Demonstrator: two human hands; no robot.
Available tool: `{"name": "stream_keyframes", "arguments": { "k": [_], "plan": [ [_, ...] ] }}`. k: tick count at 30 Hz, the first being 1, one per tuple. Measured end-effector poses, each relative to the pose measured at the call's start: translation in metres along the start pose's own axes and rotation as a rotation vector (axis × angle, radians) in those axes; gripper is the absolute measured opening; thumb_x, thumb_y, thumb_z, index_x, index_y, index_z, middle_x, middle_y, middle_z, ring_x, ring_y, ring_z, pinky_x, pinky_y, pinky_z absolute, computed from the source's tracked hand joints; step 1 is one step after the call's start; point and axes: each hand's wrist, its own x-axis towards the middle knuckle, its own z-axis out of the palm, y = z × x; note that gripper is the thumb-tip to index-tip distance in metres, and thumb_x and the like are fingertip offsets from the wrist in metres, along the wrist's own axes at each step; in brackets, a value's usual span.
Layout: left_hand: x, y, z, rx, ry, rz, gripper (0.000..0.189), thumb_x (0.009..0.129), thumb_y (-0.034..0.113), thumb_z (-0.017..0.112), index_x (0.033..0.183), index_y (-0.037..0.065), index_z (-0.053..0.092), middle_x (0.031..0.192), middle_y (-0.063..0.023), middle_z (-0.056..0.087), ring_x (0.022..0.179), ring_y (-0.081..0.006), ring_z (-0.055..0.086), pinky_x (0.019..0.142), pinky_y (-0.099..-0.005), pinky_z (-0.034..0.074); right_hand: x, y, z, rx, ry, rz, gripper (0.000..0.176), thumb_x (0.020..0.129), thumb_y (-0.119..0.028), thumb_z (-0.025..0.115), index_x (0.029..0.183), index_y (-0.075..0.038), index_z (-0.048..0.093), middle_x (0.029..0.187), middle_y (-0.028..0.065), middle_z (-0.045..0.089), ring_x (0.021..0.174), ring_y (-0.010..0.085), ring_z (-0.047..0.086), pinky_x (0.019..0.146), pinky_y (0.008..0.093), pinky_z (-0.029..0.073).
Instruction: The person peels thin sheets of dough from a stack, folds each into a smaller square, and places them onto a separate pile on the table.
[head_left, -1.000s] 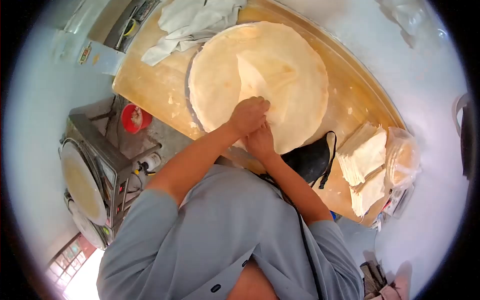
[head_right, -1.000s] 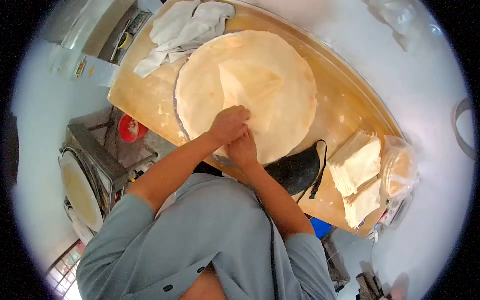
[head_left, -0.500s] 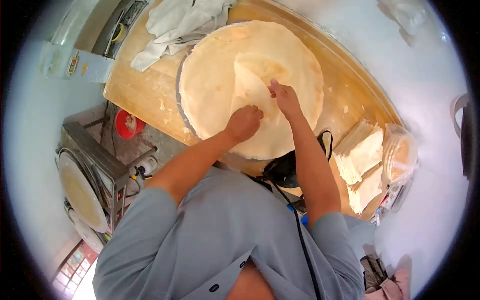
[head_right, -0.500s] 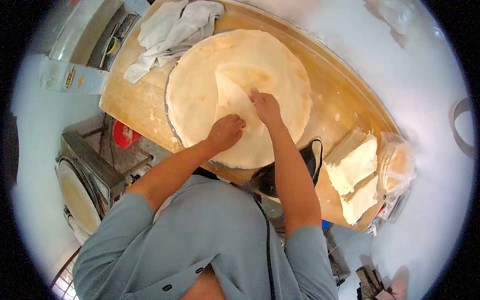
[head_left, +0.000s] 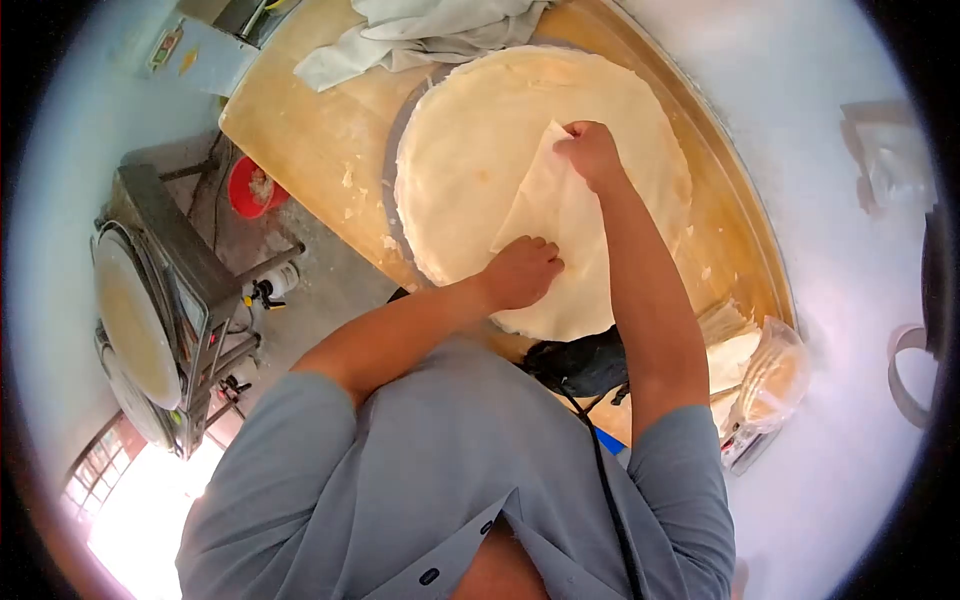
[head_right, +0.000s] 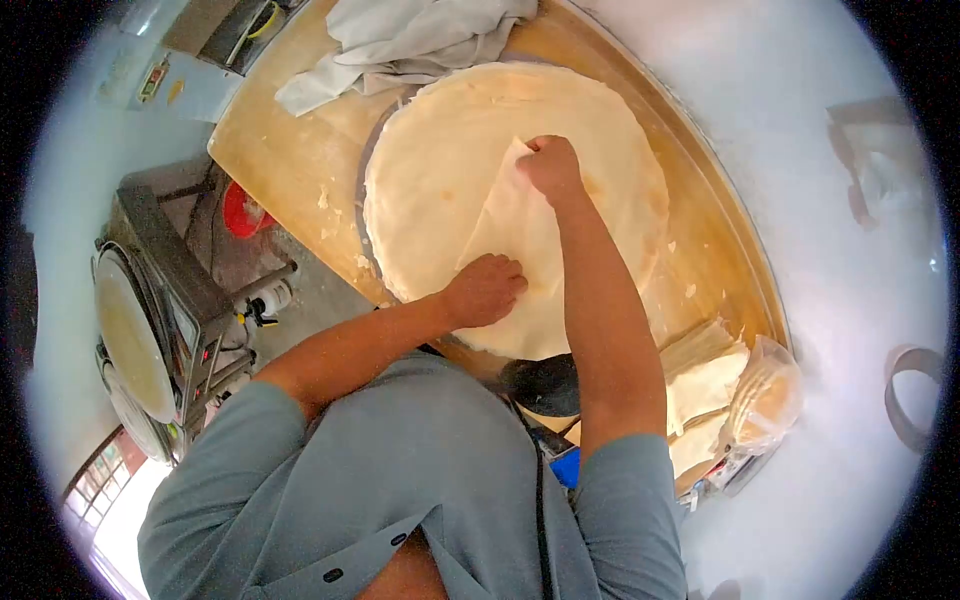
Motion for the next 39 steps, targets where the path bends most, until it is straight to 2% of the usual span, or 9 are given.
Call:
{"name": "stream_keyframes", "arguments": {
  "k": [5, 8, 11, 13, 17, 28, 31, 34, 39],
  "plan": [
    [0.008, -0.012, -0.007, -0.173, 0.048, -0.084, 0.030, 0.077, 0.020, 0.068, 0.102, 0.004, 0.062, 0.113, -0.0133, 0.059, 0.109, -0.0322, 0.057, 0.095, -0.0453, 0.045, 0.006, 0.006, 0.000, 0.097, -0.002, 0.065, 0.024, 0.076, -0.004, 0.071, 0.099, 0.005, 0.070, 0.085, 0.0061, 0.069, 0.074, 0.0126, 0.062, 0.067, 0.0278, 0.050],
    [0.034, -0.029, -0.019, 0.098, 0.284, -0.056, 0.053, 0.078, 0.025, 0.070, 0.124, 0.001, 0.057, 0.137, -0.0180, 0.049, 0.131, -0.0350, 0.044, 0.110, -0.0443, 0.037, -0.002, 0.016, -0.004, -0.146, 0.048, -0.152, 0.021, 0.081, -0.008, 0.069, 0.101, 0.000, 0.070, 0.085, 0.0067, 0.070, 0.075, 0.0156, 0.064, 0.070, 0.0282, 0.051],
    [0.061, -0.057, -0.015, 0.194, 0.236, -0.130, 0.074, 0.078, 0.030, 0.072, 0.139, -0.003, 0.045, 0.150, -0.0207, 0.036, 0.142, -0.0364, 0.029, 0.119, -0.0451, 0.024, -0.053, -0.001, -0.007, -0.325, 0.530, -0.338, 0.018, 0.086, -0.019, 0.064, 0.100, -0.008, 0.067, 0.093, 0.0122, 0.067, 0.086, 0.0289, 0.066, 0.075, 0.0388, 0.052],
    [0.061, -0.076, -0.009, 0.145, 0.186, -0.119, 0.082, 0.080, 0.034, 0.071, 0.144, -0.005, 0.038, 0.153, -0.0227, 0.030, 0.145, -0.0371, 0.023, 0.120, -0.0471, 0.018, -0.095, 0.002, -0.008, -0.347, 0.499, -0.241, 0.015, 0.086, -0.017, 0.064, 0.099, -0.009, 0.066, 0.090, 0.0111, 0.066, 0.082, 0.0290, 0.065, 0.073, 0.0390, 0.051],
    [0.062, -0.081, -0.002, 0.216, 0.207, -0.132, 0.078, 0.085, 0.041, 0.067, 0.143, -0.003, 0.039, 0.155, -0.0209, 0.026, 0.145, -0.0367, 0.022, 0.121, -0.0470, 0.018, -0.175, 0.050, 0.031, -0.419, 0.239, -0.074, 0.024, 0.078, -0.016, 0.073, 0.100, -0.009, 0.066, 0.092, 0.0115, 0.063, 0.087, 0.0301, 0.063, 0.076, 0.0412, 0.051],
    [0.065, -0.086, -0.008, 0.334, 0.136, -0.166, 0.074, 0.090, 0.039, 0.064, 0.147, 0.000, 0.036, 0.158, -0.0183, 0.021, 0.147, -0.0364, 0.018, 0.120, -0.0484, 0.018, -0.217, 0.065, 0.036, -0.503, 0.346, -0.289, 0.032, 0.076, -0.018, 0.075, 0.105, -0.009, 0.065, 0.102, 0.0117, 0.060, 0.099, 0.0318, 0.058, 0.085, 0.0421, 0.049],
    [0.067, -0.079, -0.030, 0.321, 0.054, -0.231, 0.074, 0.088, 0.038, 0.066, 0.145, 0.001, 0.038, 0.157, -0.0181, 0.024, 0.146, -0.0362, 0.022, 0.119, -0.0480, 0.021, -0.213, 0.063, 0.035, -0.572, 0.339, -0.339, 0.027, 0.076, -0.015, 0.074, 0.102, -0.010, 0.067, 0.103, 0.0101, 0.061, 0.098, 0.0305, 0.059, 0.083, 0.0418, 0.049],
    [0.048, -0.053, -0.042, 0.362, 0.260, -0.057, 0.070, 0.085, 0.034, 0.070, 0.141, 0.001, 0.043, 0.149, -0.0179, 0.038, 0.139, -0.0358, 0.034, 0.115, -0.0477, 0.028, -0.212, 0.072, 0.035, -0.589, 0.400, -0.406, 0.023, 0.077, -0.010, 0.072, 0.099, -0.011, 0.068, 0.101, 0.0084, 0.062, 0.095, 0.0300, 0.060, 0.081, 0.0418, 0.050],
    [0.009, -0.002, -0.026, -0.014, 0.007, -0.026, 0.048, 0.084, 0.022, 0.071, 0.127, 0.007, 0.057, 0.127, -0.0135, 0.059, 0.117, -0.0317, 0.055, 0.098, -0.0439, 0.046, -0.213, 0.045, 0.034, -0.441, 0.438, -0.451, 0.021, 0.077, -0.005, 0.069, 0.098, -0.009, 0.068, 0.099, 0.0090, 0.062, 0.089, 0.0298, 0.062, 0.076, 0.0407, 0.051]
  ]
}}
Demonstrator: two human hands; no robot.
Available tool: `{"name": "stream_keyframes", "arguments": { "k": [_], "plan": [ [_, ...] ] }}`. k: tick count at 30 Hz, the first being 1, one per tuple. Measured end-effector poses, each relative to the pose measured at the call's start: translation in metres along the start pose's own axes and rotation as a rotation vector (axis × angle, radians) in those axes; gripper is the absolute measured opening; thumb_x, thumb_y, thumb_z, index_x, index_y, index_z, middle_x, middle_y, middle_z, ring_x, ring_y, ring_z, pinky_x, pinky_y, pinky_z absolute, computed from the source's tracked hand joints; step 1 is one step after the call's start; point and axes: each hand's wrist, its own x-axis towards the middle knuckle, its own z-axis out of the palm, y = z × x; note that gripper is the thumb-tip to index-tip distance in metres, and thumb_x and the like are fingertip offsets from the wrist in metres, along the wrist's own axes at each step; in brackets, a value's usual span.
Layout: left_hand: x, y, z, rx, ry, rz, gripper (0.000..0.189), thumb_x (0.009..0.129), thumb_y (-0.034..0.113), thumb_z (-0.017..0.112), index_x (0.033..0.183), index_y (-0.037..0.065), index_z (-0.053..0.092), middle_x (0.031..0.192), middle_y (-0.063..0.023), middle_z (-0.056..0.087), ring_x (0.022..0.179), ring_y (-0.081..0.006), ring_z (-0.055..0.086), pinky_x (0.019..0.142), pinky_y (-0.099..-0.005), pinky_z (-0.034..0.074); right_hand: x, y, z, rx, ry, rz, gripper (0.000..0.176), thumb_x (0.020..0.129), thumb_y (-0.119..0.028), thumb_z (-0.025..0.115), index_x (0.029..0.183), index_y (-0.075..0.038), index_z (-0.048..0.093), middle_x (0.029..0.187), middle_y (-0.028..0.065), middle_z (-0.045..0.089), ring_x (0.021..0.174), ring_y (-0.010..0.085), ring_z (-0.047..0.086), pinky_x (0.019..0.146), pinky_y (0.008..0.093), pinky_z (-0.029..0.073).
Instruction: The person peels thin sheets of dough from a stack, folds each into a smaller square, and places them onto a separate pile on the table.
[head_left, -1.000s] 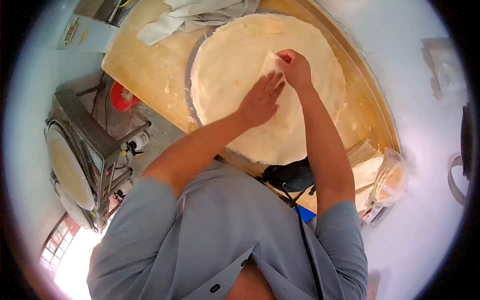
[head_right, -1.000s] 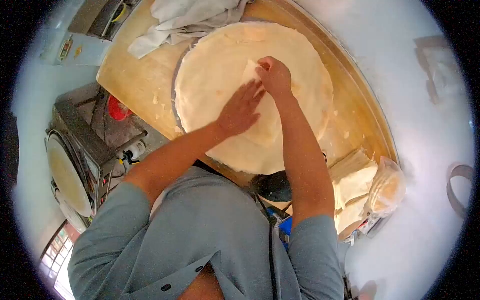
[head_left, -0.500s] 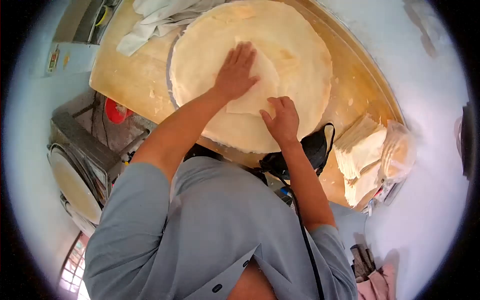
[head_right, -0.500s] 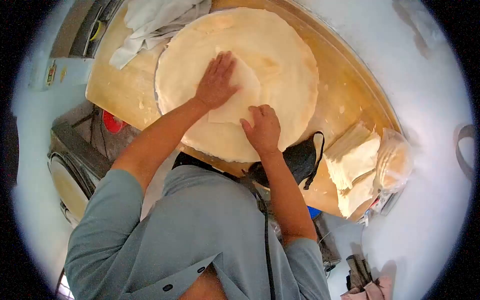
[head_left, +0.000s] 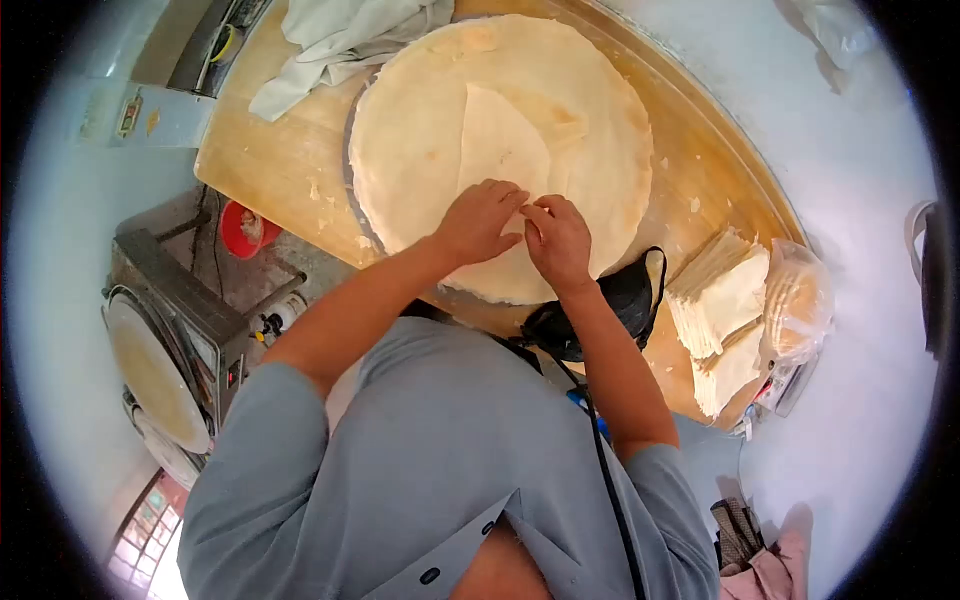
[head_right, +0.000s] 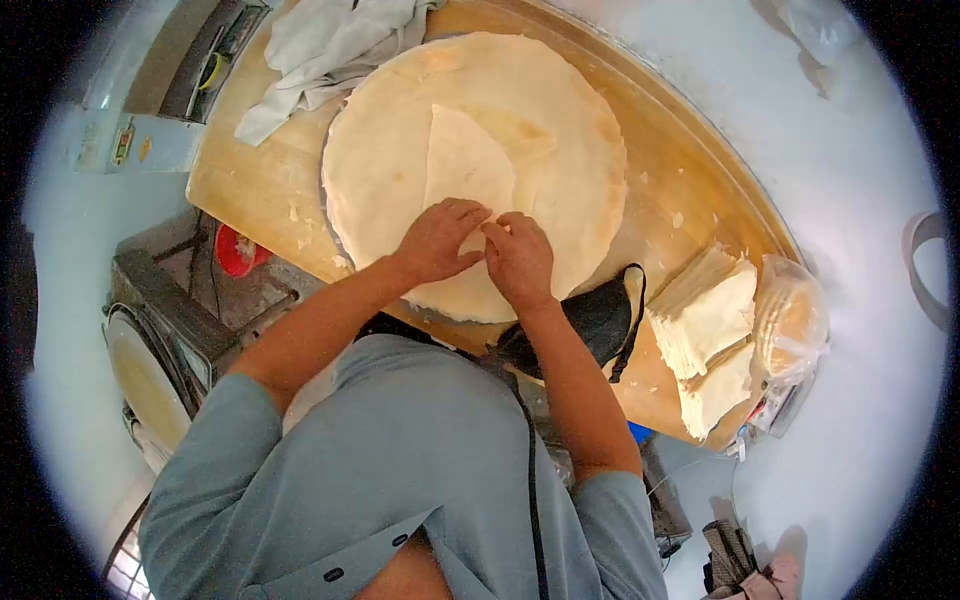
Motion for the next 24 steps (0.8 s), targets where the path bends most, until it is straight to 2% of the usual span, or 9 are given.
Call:
{"name": "stream_keyframes", "arguments": {
  "k": [4, 6, 9, 10, 16, 20, 22, 23, 24],
  "plan": [
    [-0.002, 0.000, 0.015, -0.115, 0.213, -0.189, 0.032, 0.087, 0.017, 0.067, 0.117, 0.006, 0.065, 0.107, -0.0135, 0.067, 0.100, -0.0275, 0.063, 0.086, -0.0354, 0.051, 0.010, -0.017, -0.004, 0.091, 0.136, 0.027, 0.022, 0.078, -0.004, 0.068, 0.099, -0.007, 0.067, 0.100, 0.0106, 0.062, 0.088, 0.0311, 0.062, 0.076, 0.0412, 0.051],
    [-0.003, 0.001, 0.009, -0.485, 0.542, -0.590, 0.020, 0.092, 0.016, 0.062, 0.106, 0.003, 0.066, 0.080, -0.0095, 0.063, 0.078, -0.0230, 0.061, 0.074, -0.0334, 0.049, 0.009, -0.017, -0.001, 0.234, 0.163, 0.355, 0.025, 0.078, -0.005, 0.070, 0.102, -0.006, 0.065, 0.099, 0.0121, 0.061, 0.090, 0.0328, 0.061, 0.077, 0.0417, 0.051],
    [-0.017, 0.004, -0.009, -0.579, 0.533, -0.753, 0.020, 0.097, 0.019, 0.057, 0.098, 0.000, 0.063, 0.068, -0.0052, 0.051, 0.063, -0.0143, 0.048, 0.061, -0.0299, 0.041, 0.008, -0.009, 0.016, 0.043, -0.085, 0.076, 0.030, 0.077, -0.009, 0.072, 0.105, -0.005, 0.064, 0.098, 0.0122, 0.060, 0.091, 0.0320, 0.061, 0.080, 0.0413, 0.050],
    [-0.018, -0.004, 0.001, -0.634, 0.675, -0.681, 0.024, 0.100, 0.021, 0.055, 0.088, 0.000, 0.059, 0.064, -0.0011, 0.042, 0.061, -0.0090, 0.035, 0.055, -0.0279, 0.032, 0.010, -0.012, 0.022, 0.016, -0.087, 0.027, 0.026, 0.076, -0.012, 0.073, 0.099, -0.005, 0.064, 0.096, 0.0127, 0.059, 0.093, 0.0315, 0.060, 0.083, 0.0419, 0.049],
    [-0.020, 0.000, 0.005, -0.796, 0.787, -0.670, 0.026, 0.101, 0.020, 0.054, 0.084, 0.002, 0.056, 0.069, 0.0064, 0.043, 0.064, -0.0058, 0.034, 0.055, -0.0251, 0.031, 0.016, -0.002, 0.051, -0.237, -0.165, 0.026, 0.015, 0.078, -0.013, 0.068, 0.089, -0.003, 0.062, 0.084, 0.0114, 0.060, 0.088, 0.0329, 0.061, 0.079, 0.0427, 0.050],
    [-0.017, 0.002, 0.003, -0.806, 0.846, -0.677, 0.025, 0.101, 0.020, 0.053, 0.085, 0.001, 0.057, 0.070, 0.0065, 0.044, 0.066, -0.0055, 0.034, 0.057, -0.0246, 0.032, 0.013, 0.009, 0.046, -0.155, -0.123, 0.074, 0.012, 0.080, -0.011, 0.064, 0.088, -0.003, 0.060, 0.080, 0.0110, 0.060, 0.080, 0.0326, 0.061, 0.073, 0.0413, 0.050],
    [-0.017, 0.001, 0.003, -0.821, 0.888, -0.699, 0.024, 0.102, 0.020, 0.053, 0.090, 0.000, 0.059, 0.071, 0.0057, 0.045, 0.067, -0.0054, 0.035, 0.058, -0.0244, 0.034, 0.010, 0.007, 0.030, 0.211, 0.057, 0.381, 0.006, 0.082, -0.005, 0.060, 0.085, -0.001, 0.057, 0.079, 0.0083, 0.060, 0.074, 0.0258, 0.061, 0.067, 0.0370, 0.051],
    [-0.017, 0.001, 0.003, -0.821, 0.892, -0.702, 0.024, 0.102, 0.020, 0.053, 0.090, 0.000, 0.059, 0.071, 0.0057, 0.045, 0.067, -0.0054, 0.035, 0.058, -0.0244, 0.034, 0.005, 0.015, 0.029, 0.210, 0.053, 0.378, 0.006, 0.082, -0.005, 0.060, 0.085, -0.001, 0.057, 0.079, 0.0083, 0.060, 0.074, 0.0258, 0.061, 0.067, 0.0370, 0.051],
    [-0.018, 0.000, 0.003, -0.808, 0.889, -0.697, 0.024, 0.102, 0.020, 0.053, 0.093, -0.001, 0.061, 0.072, 0.0057, 0.046, 0.067, -0.0054, 0.036, 0.059, -0.0245, 0.034, -0.002, 0.026, 0.030, 0.543, 0.156, 0.566, 0.003, 0.085, -0.004, 0.059, 0.086, -0.001, 0.057, 0.081, 0.0070, 0.060, 0.075, 0.0219, 0.061, 0.067, 0.0350, 0.052]
  ]
}}
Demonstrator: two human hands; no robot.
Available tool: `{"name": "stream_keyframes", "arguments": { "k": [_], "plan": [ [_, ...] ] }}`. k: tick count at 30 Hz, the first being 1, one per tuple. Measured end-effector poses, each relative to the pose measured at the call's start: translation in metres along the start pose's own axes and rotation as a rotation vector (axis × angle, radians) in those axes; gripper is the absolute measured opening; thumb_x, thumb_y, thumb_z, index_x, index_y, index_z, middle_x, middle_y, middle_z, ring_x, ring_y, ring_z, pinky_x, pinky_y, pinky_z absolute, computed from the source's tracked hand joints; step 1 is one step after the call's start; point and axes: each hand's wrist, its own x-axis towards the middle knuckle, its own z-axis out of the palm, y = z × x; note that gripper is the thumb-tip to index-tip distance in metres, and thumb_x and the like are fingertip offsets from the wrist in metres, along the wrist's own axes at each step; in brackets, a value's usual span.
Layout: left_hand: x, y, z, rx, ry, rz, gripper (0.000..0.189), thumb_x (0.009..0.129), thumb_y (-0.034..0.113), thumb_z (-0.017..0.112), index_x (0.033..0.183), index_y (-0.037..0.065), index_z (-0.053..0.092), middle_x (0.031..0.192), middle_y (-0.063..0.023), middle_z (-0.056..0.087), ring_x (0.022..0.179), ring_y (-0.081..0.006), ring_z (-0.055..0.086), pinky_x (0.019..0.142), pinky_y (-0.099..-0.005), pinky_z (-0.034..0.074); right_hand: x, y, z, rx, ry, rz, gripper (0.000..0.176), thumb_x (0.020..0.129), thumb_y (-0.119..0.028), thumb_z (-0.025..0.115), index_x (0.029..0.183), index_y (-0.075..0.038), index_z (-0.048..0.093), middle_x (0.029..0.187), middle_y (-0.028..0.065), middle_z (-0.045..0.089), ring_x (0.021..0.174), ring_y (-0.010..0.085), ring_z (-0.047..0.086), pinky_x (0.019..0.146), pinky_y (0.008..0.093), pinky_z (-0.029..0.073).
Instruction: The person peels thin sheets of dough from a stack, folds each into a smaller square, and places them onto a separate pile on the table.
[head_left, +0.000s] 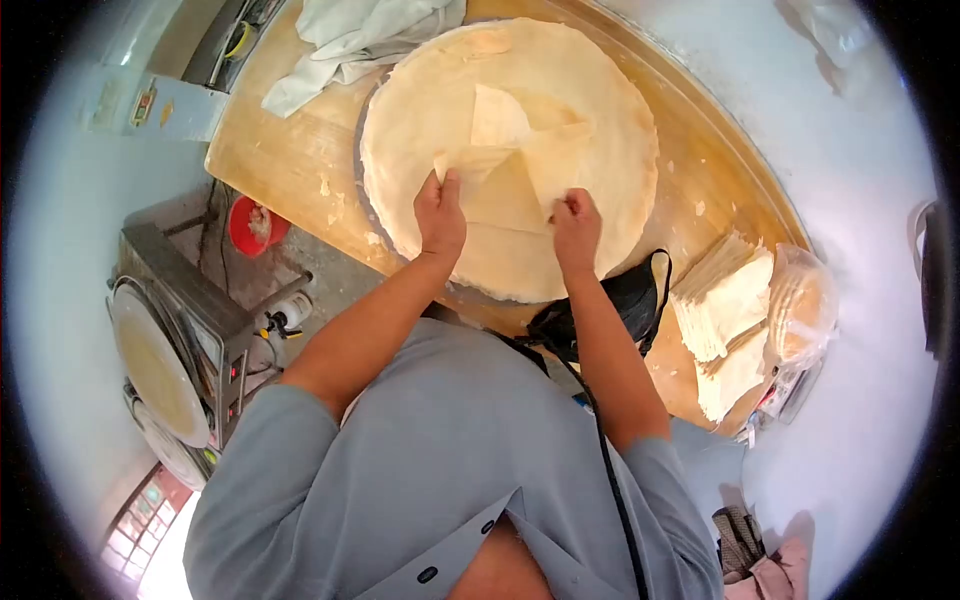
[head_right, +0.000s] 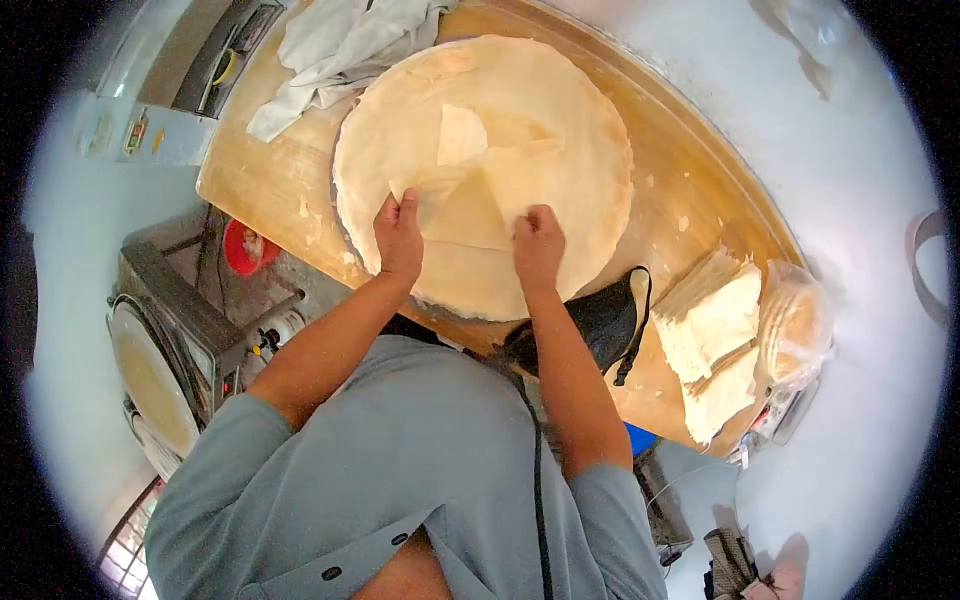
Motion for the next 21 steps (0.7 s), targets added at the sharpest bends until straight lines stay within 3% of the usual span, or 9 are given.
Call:
{"name": "stream_keyframes", "arguments": {
  "k": [1, 5, 8, 10, 12, 13, 15, 17, 21],
  "plan": [
    [-0.001, 0.000, -0.001, 0.011, -0.003, 0.007, 0.024, 0.102, 0.020, 0.053, 0.096, -0.001, 0.062, 0.072, 0.0057, 0.047, 0.068, -0.0053, 0.036, 0.059, -0.0246, 0.034, -0.001, 0.005, -0.007, 0.338, 0.059, 0.196, 0.001, 0.087, -0.002, 0.057, 0.086, -0.001, 0.057, 0.083, 0.0057, 0.060, 0.076, 0.0180, 0.060, 0.067, 0.0329, 0.052],
    [-0.011, 0.012, 0.000, 0.113, -0.095, -0.016, 0.023, 0.100, 0.019, 0.054, 0.106, -0.001, 0.064, 0.073, 0.0021, 0.050, 0.069, -0.0064, 0.038, 0.063, -0.0235, 0.037, -0.016, 0.006, -0.029, 0.803, 0.197, 0.283, 0.007, 0.089, 0.000, 0.056, 0.095, -0.001, 0.061, 0.086, 0.0057, 0.063, 0.079, 0.0140, 0.062, 0.068, 0.0304, 0.053],
    [-0.023, 0.004, 0.016, 0.250, -0.313, -0.022, 0.028, 0.097, 0.017, 0.058, 0.119, 0.000, 0.062, 0.089, -0.0065, 0.063, 0.081, -0.0132, 0.056, 0.078, -0.0260, 0.047, -0.031, -0.014, -0.037, 0.564, 0.269, 0.103, 0.023, 0.090, 0.000, 0.057, 0.112, 0.001, 0.061, 0.099, 0.0072, 0.065, 0.085, 0.0129, 0.062, 0.075, 0.0309, 0.055],
    [-0.026, -0.029, 0.028, 0.567, -0.471, 0.654, 0.040, 0.093, 0.018, 0.061, 0.129, 0.002, 0.058, 0.115, -0.0148, 0.065, 0.116, -0.0257, 0.058, 0.104, -0.0371, 0.043, -0.035, -0.012, -0.036, 0.459, 0.256, 0.032, 0.021, 0.089, 0.000, 0.058, 0.110, 0.000, 0.062, 0.101, 0.0077, 0.065, 0.086, 0.0156, 0.063, 0.076, 0.0314, 0.055],
    [-0.033, -0.036, 0.031, 0.722, -0.566, 0.694, 0.042, 0.092, 0.020, 0.061, 0.130, 0.003, 0.056, 0.127, -0.0155, 0.059, 0.127, -0.0303, 0.048, 0.110, -0.0429, 0.036, -0.035, -0.017, -0.035, 0.354, 0.240, -0.041, 0.020, 0.087, 0.000, 0.059, 0.107, 0.000, 0.063, 0.102, 0.0083, 0.065, 0.086, 0.0184, 0.063, 0.078, 0.0320, 0.055],
    [-0.036, -0.037, 0.031, 0.880, -0.666, 0.732, 0.045, 0.092, 0.022, 0.061, 0.132, 0.003, 0.055, 0.139, -0.0163, 0.053, 0.138, -0.0349, 0.038, 0.115, -0.0487, 0.029, -0.035, -0.028, -0.035, 0.028, 0.183, -0.229, 0.018, 0.085, 0.000, 0.060, 0.103, 0.000, 0.063, 0.106, 0.0108, 0.065, 0.090, 0.0248, 0.064, 0.080, 0.0340, 0.054],
    [-0.035, -0.036, 0.031, 0.879, -0.687, 0.708, 0.047, 0.092, 0.025, 0.060, 0.134, 0.005, 0.053, 0.143, -0.0163, 0.047, 0.138, -0.0356, 0.036, 0.116, -0.0515, 0.025, -0.032, -0.043, -0.026, -0.300, 0.119, -0.413, 0.016, 0.083, 0.000, 0.061, 0.099, 0.000, 0.063, 0.110, 0.0132, 0.065, 0.093, 0.0312, 0.064, 0.082, 0.0361, 0.054],
    [-0.032, -0.022, 0.024, 1.140, -1.023, 0.527, 0.043, 0.090, 0.022, 0.061, 0.130, 0.004, 0.056, 0.140, -0.0166, 0.049, 0.134, -0.0351, 0.041, 0.116, -0.0507, 0.026, -0.027, -0.052, -0.006, -0.402, -0.059, -0.517, 0.017, 0.082, -0.003, 0.065, 0.099, -0.003, 0.067, 0.119, 0.0166, 0.063, 0.104, 0.0350, 0.062, 0.088, 0.0388, 0.052],
    [-0.047, -0.040, -0.012, 0.954, -0.841, 0.751, 0.036, 0.086, 0.016, 0.063, 0.120, 0.003, 0.061, 0.124, -0.0132, 0.060, 0.125, -0.0329, 0.048, 0.113, -0.0480, 0.031, -0.018, -0.038, 0.008, -0.561, -0.333, -0.571, 0.015, 0.085, -0.015, 0.066, 0.094, -0.003, 0.067, 0.126, 0.0175, 0.062, 0.114, 0.0364, 0.059, 0.096, 0.0445, 0.046]
  ]
}}
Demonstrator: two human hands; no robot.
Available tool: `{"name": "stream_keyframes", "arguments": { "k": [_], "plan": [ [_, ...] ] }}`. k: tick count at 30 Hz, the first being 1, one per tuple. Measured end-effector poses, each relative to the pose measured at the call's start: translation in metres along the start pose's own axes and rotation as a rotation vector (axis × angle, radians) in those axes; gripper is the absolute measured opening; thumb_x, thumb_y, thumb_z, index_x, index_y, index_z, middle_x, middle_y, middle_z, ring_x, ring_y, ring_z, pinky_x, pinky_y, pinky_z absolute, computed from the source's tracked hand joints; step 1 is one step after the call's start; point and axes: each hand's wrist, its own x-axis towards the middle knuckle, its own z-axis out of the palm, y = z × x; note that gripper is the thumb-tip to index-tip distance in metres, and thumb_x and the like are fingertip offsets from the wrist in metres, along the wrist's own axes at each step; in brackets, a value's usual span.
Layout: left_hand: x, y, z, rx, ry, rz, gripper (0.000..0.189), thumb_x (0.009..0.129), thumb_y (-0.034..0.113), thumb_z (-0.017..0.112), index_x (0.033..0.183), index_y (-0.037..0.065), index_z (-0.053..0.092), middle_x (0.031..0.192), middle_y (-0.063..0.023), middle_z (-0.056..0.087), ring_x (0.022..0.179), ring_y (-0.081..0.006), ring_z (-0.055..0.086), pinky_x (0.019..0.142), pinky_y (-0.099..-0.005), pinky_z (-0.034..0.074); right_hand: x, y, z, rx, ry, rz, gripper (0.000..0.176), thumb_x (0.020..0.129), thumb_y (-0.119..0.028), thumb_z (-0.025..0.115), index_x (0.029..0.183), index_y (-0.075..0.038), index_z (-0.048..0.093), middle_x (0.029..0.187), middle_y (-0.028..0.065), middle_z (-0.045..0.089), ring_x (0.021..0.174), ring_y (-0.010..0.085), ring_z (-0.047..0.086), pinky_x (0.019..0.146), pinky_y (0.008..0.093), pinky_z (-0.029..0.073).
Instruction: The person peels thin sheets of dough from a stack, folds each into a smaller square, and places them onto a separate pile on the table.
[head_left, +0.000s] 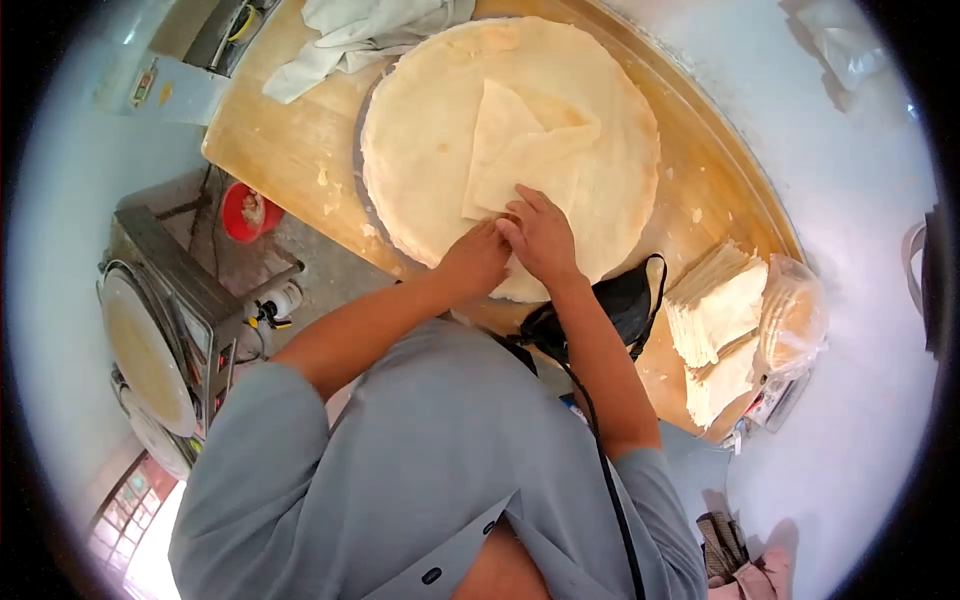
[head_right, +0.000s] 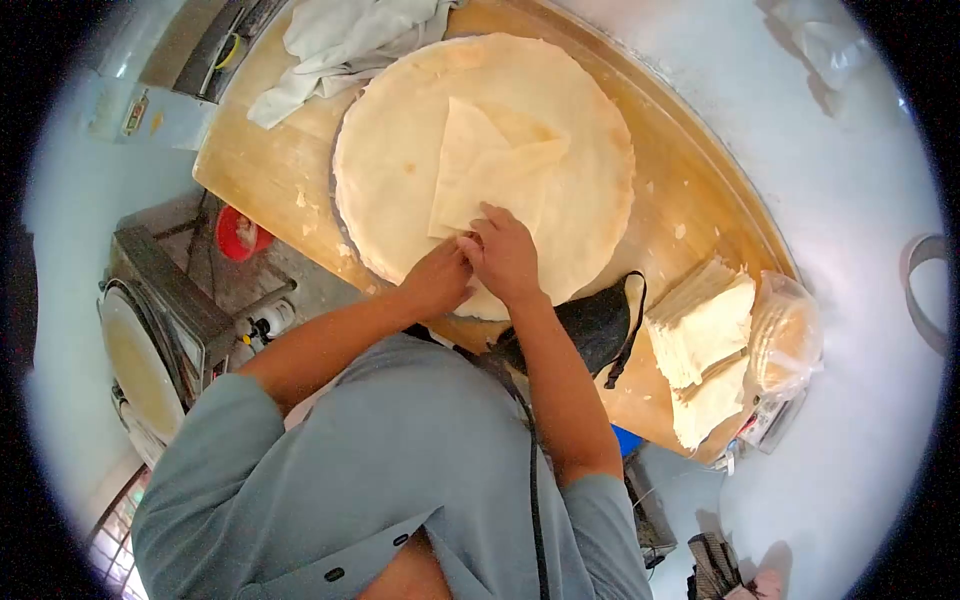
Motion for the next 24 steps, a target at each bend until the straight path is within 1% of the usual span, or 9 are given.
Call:
{"name": "stream_keyframes", "arguments": {
  "k": [3, 6, 8, 12, 15, 19, 21, 22, 24],
  "plan": [
    [-0.011, 0.000, -0.027, -0.227, -0.202, -0.042, 0.035, 0.086, 0.015, 0.063, 0.119, 0.002, 0.061, 0.124, -0.0138, 0.060, 0.127, -0.0326, 0.048, 0.112, -0.0474, 0.033, -0.007, 0.015, 0.004, 0.084, 0.043, 0.013, 0.017, 0.086, -0.017, 0.067, 0.096, -0.003, 0.067, 0.126, 0.0164, 0.062, 0.116, 0.0361, 0.057, 0.100, 0.0443, 0.043],
    [0.014, 0.003, -0.052, -0.264, 0.009, -0.150, 0.038, 0.086, 0.014, 0.064, 0.121, 0.001, 0.060, 0.129, -0.0159, 0.056, 0.128, -0.0333, 0.047, 0.110, -0.0444, 0.036, -0.016, 0.025, 0.002, 0.081, 0.147, 0.030, 0.023, 0.086, -0.018, 0.068, 0.103, -0.003, 0.065, 0.122, 0.0163, 0.063, 0.111, 0.0357, 0.059, 0.095, 0.0427, 0.046],
    [0.031, -0.004, -0.049, 0.089, 0.185, 0.022, 0.041, 0.085, 0.015, 0.066, 0.122, 0.000, 0.060, 0.132, -0.0170, 0.054, 0.128, -0.0338, 0.047, 0.110, -0.0424, 0.037, -0.018, 0.025, -0.005, 0.098, 0.310, 0.506, 0.031, 0.084, -0.019, 0.069, 0.111, -0.004, 0.063, 0.112, 0.0155, 0.065, 0.104, 0.0327, 0.061, 0.089, 0.0414, 0.049],
    [0.023, -0.021, -0.023, -0.012, -0.037, -0.051, 0.045, 0.082, 0.015, 0.068, 0.124, 0.000, 0.059, 0.135, -0.0180, 0.051, 0.129, -0.0343, 0.047, 0.110, -0.0415, 0.038, -0.001, 0.044, -0.005, 0.363, 0.176, 0.939, 0.044, 0.079, -0.024, 0.076, 0.111, 0.002, 0.059, 0.091, 0.0143, 0.067, 0.080, 0.0238, 0.066, 0.069, 0.0363, 0.053],
    [0.015, -0.017, -0.026, 0.005, -0.026, -0.072, 0.043, 0.082, 0.014, 0.067, 0.122, 0.000, 0.061, 0.133, -0.0181, 0.053, 0.128, -0.0344, 0.048, 0.108, -0.0415, 0.040, 0.015, 0.042, -0.016, 0.639, -0.089, 0.990, 0.046, 0.074, -0.020, 0.079, 0.108, 0.005, 0.060, 0.088, 0.0128, 0.068, 0.075, 0.0205, 0.065, 0.061, 0.0343, 0.052],
    [0.011, -0.014, -0.028, -0.031, -0.041, -0.070, 0.040, 0.082, 0.012, 0.067, 0.120, 0.001, 0.062, 0.131, -0.0185, 0.055, 0.127, -0.0356, 0.048, 0.107, -0.0416, 0.041, 0.016, 0.045, -0.004, 0.874, -0.013, 0.971, 0.043, 0.072, -0.012, 0.079, 0.108, 0.004, 0.061, 0.093, 0.0126, 0.067, 0.078, 0.0189, 0.065, 0.059, 0.0341, 0.052],
    [0.009, -0.018, -0.030, -0.286, 0.046, -0.213, 0.037, 0.083, 0.011, 0.068, 0.119, 0.003, 0.062, 0.130, -0.0184, 0.055, 0.126, -0.0358, 0.049, 0.107, -0.0418, 0.041, 0.011, 0.047, 0.003, 1.286, 0.156, 0.958, 0.041, 0.072, -0.006, 0.077, 0.109, 0.004, 0.062, 0.095, 0.0129, 0.067, 0.079, 0.0203, 0.065, 0.059, 0.0345, 0.052],
    [0.005, -0.025, -0.019, -0.295, 0.333, -0.173, 0.034, 0.085, 0.011, 0.068, 0.117, 0.004, 0.062, 0.122, -0.0172, 0.057, 0.121, -0.0348, 0.052, 0.105, -0.0420, 0.041, 0.010, 0.047, 0.000, 1.263, 0.156, 0.965, 0.041, 0.073, -0.003, 0.075, 0.111, 0.004, 0.061, 0.096, 0.0130, 0.066, 0.080, 0.0213, 0.065, 0.060, 0.0347, 0.052],
    [0.011, -0.027, -0.018, -0.633, 0.538, -0.648, 0.027, 0.091, 0.014, 0.066, 0.115, 0.003, 0.060, 0.116, -0.0101, 0.058, 0.110, -0.0236, 0.056, 0.099, -0.0351, 0.044, 0.005, 0.048, -0.007, 1.215, 0.170, 0.936, 0.041, 0.075, 0.002, 0.071, 0.114, 0.004, 0.060, 0.099, 0.0129, 0.066, 0.083, 0.0231, 0.065, 0.065, 0.0354, 0.054]
  ]
}}
